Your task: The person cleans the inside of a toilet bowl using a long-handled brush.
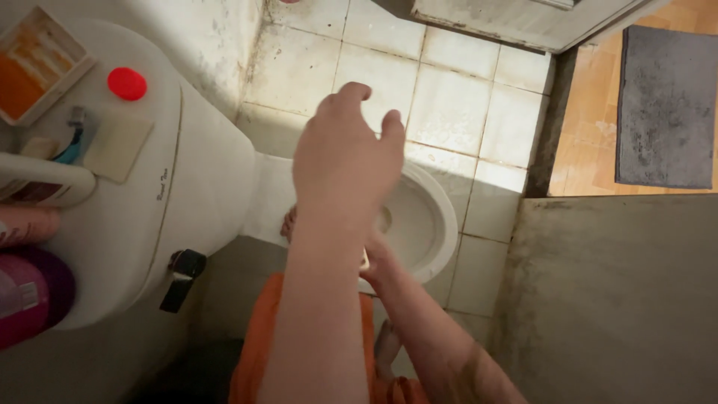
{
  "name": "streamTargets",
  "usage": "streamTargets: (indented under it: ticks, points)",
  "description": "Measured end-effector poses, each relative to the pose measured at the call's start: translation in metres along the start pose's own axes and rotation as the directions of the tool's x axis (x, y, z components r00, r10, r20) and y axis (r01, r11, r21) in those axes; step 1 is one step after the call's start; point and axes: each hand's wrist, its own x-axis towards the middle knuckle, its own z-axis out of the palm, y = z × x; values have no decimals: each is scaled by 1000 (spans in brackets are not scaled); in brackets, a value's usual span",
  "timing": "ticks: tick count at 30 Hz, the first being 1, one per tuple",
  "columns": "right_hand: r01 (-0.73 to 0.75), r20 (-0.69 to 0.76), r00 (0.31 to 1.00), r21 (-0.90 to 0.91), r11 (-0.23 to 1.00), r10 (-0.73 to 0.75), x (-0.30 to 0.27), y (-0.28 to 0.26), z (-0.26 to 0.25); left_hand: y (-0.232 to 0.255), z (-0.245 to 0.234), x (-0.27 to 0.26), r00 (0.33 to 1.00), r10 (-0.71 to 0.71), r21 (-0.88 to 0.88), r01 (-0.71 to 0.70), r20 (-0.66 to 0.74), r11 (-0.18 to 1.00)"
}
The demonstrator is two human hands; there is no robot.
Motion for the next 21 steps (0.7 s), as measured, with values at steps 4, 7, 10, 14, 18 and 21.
streamTargets:
  ticks: [4,7,10,14,18,21]
  points:
    - [-46,193,981,382,923,-31,-9,-64,-29,3,0,3,998,-23,20,22,53,1000]
    - [-191,307,950,705,683,-51,-27,-113,-76,-4,-8,4,996,-45,26,44,75,999]
    - [220,57,971,152,963,-231,-19,-96,-82,-9,-10,5,1000,-12,5,12,10,1000]
    - [27,66,997,133,991,-36,23,-12,-30,-1,-2,5,999,-30,-3,30,30,1000]
    - [-71,267,961,492,867,-73,14,-71,-70,-2,-2,4,1000,-4,-15,4,11,1000]
    - [-124,245,965,743,658,-95,-22,-137,-128,-4,-6,4,997,-64,13,64,38,998]
